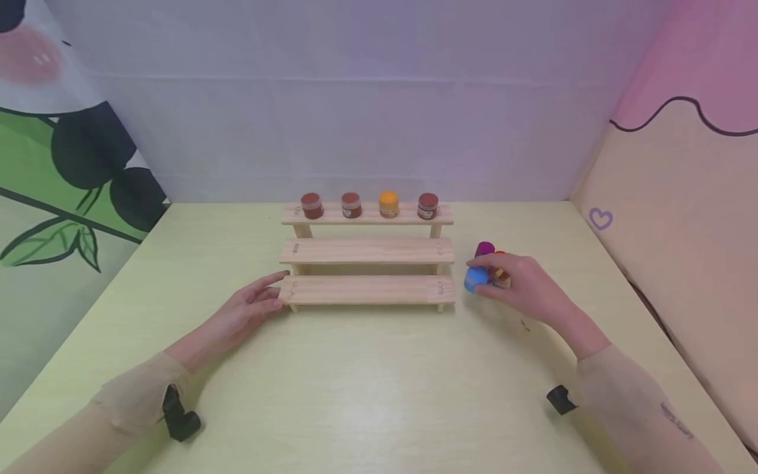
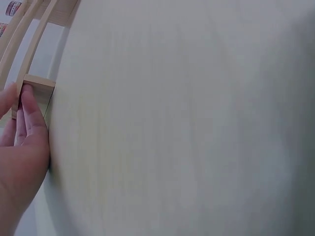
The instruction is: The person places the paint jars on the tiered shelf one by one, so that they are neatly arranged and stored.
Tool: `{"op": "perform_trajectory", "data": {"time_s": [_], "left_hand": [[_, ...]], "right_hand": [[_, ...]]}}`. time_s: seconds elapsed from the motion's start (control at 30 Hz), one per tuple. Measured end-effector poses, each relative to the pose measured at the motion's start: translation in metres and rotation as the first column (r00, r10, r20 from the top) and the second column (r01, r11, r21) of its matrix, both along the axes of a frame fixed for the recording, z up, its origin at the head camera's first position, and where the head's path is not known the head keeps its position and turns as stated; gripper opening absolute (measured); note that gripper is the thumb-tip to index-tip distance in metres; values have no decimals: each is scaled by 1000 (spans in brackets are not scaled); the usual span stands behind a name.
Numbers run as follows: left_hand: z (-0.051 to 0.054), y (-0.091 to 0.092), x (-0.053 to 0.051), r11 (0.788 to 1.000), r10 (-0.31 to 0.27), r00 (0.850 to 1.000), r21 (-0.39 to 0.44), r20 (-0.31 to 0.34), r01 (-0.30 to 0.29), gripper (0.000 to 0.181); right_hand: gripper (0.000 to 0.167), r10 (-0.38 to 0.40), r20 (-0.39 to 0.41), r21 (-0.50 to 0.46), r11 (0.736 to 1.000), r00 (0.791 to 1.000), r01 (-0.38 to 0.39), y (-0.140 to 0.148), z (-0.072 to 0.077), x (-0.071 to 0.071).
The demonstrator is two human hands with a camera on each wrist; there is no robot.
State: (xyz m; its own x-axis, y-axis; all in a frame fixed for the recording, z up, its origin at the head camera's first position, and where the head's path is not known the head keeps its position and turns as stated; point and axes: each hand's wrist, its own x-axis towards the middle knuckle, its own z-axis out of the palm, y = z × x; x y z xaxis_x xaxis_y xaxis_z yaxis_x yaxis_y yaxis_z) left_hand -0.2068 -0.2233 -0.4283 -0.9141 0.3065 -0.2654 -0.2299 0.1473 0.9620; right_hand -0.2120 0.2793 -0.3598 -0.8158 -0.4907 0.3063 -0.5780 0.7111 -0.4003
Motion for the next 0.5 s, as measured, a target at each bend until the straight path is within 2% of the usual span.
{"op": "perform_trajectory", "data": {"time_s": [0.13,0.33,0.5], "left_hand": [[1,-5,-4,999,-44,999,2,-21,44,71],[2,-11,-9,995,-95,995,5,-41,96,70],[-1,-10,-11,995,-100,993,12,-67,101,69]], "right_hand": [[44,15,-18,7,1000,1000,-14,-11,8,-6],[44,77,-69,-35,996,995,-79,-30,19,-18],[47,109,-59,-72,991,992,-113,-50,26,-29]]}}
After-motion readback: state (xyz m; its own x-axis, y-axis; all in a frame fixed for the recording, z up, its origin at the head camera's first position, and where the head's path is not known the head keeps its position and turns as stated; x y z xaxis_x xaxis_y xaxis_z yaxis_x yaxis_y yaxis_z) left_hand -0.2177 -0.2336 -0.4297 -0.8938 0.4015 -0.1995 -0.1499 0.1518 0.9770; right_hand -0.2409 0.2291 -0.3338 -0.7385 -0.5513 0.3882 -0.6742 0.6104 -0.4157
